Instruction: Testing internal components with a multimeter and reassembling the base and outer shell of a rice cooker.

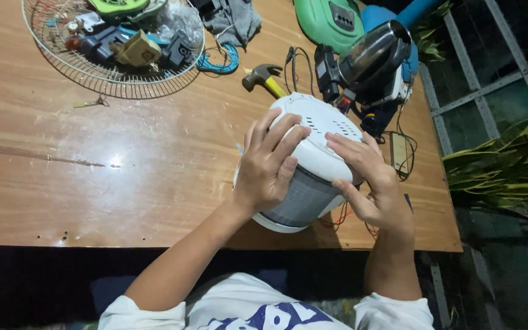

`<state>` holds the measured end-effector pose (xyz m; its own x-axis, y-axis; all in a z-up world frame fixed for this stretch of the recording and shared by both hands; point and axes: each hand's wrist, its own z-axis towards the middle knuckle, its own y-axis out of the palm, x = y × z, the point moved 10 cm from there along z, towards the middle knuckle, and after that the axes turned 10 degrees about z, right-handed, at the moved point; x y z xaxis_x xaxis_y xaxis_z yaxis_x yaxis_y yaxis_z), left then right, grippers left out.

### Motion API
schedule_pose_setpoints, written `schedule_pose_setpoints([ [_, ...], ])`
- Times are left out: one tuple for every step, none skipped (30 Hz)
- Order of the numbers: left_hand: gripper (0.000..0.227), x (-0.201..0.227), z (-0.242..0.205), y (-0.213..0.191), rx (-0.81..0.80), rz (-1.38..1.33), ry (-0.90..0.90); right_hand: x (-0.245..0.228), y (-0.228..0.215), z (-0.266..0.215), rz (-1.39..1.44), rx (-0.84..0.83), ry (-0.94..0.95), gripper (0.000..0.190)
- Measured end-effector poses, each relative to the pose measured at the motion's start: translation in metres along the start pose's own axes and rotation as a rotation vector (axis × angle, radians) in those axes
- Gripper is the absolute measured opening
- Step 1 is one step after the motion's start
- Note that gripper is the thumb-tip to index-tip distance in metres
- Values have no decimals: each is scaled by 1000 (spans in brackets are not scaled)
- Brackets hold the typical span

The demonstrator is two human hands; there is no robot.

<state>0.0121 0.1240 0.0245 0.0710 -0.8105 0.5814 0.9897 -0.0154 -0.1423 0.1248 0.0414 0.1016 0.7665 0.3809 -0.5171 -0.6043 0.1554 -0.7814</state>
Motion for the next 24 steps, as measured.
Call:
schedule_pose_setpoints([
  [52, 0, -2, 0, -11, -7, -7, 1, 0, -1, 3, 0, 14, 49],
  [51, 0, -3, -1, -4, -15, -12, 2, 2, -1, 2, -13, 17, 50],
  [50, -1, -2, -3, 11, -17, -11, 2, 2, 1, 0, -29, 8, 51],
  [50, 1, -4, -1, 10, -18, -14, 2, 4, 0, 1, -31, 11, 51],
  [51, 1, -5, -3, 26, 6, -14, 2, 3, 2, -18, -11, 5, 65],
  [51, 2, -5, -4, 42, 30, -14, 2, 3, 3, -36, 8, -2, 81],
  [51, 0, -5, -4, 41, 30, -16, 4, 5, 3, -35, 7, 0, 81],
  [51, -1, -4, -4, 52, 26, -9, 6, 4, 2, -35, 38, -3, 79],
  [50, -1, -5, -4, 61, 19, -4, 7, 3, 0, -37, 70, -2, 78],
  [50, 0, -4, -3, 59, 16, -7, 8, 2, 0, -38, 69, 2, 78],
  [50, 0, -5, -4, 66, 17, -9, 7, 3, 0, -43, 74, 2, 77],
  [50, 0, -5, -6, 73, 17, -10, 6, 3, 0, -48, 78, 3, 76],
  [50, 0, -5, -6, 79, 20, -6, 6, 3, 0, -50, 78, -5, 76],
  [50, -1, -5, -6, 84, -2, -20, 7, 3, 0, -47, 79, -6, 77],
  [51, -2, -5, -6, 88, -29, -32, 6, 2, -1, -47, 83, -5, 77],
  [51, -4, -3, -6, 92, -30, -26, 13, 2, -1, -51, 86, -10, 77],
  [51, -5, -2, -6, 95, -23, -17, 15, 0, -3, -28, 119, -52, 78],
  [52, -7, -1, -7, 99, -15, -8, 17, -2, -4, -4, 152, -95, 79],
  [52, -7, -4, -8, 103, -14, -8, 21, 1, -8, -5, 150, -97, 79],
  [52, -6, -8, -10, 115, -20, 7, 23, -3, -12, 16, 212, -121, 83],
  [54, -5, -11, -13, 130, -20, 22, 26, -6, -15, 41, 272, -150, 88],
  [54, -8, -13, -16, 137, -13, 23, 26, -4, -18, 44, 267, -158, 88],
  [55, -11, -16, -15, 113, -78, 3, 29, -4, -23, 59, 295, -137, 90],
  [57, -15, -19, -13, 90, -144, -16, 32, -5, -28, 75, 323, -115, 92],
])
